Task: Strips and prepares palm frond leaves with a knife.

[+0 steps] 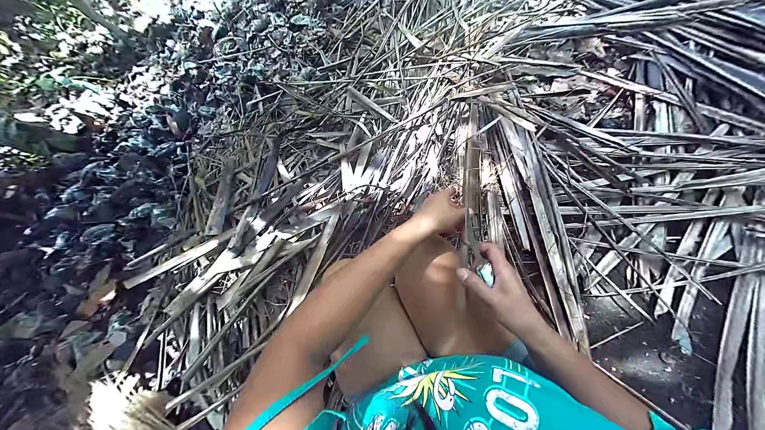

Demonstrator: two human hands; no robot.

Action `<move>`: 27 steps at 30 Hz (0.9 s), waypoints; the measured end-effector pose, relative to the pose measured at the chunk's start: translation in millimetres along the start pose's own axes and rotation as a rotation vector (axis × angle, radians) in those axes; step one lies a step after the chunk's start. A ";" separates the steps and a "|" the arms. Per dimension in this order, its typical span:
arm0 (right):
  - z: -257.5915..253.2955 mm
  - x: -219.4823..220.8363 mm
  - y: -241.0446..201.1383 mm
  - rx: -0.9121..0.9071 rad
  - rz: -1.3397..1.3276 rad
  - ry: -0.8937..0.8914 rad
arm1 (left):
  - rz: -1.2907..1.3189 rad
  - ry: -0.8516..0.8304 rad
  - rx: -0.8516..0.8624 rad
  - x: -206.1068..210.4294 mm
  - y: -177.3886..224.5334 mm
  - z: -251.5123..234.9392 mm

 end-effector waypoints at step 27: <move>-16.2 138.0 -91.2 -0.404 0.027 -0.915 | -0.137 1.406 -0.320 -98.4 -320.7 345.3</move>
Point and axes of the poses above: each hand's wrist, its own z-axis away from the middle knuckle, its own x-axis out of the palm, y = z × x, the point moved 5 cm from there along -z, towards the middle knuckle, and after that the axes turned 7 degrees about -x, right-handed, at the moved point
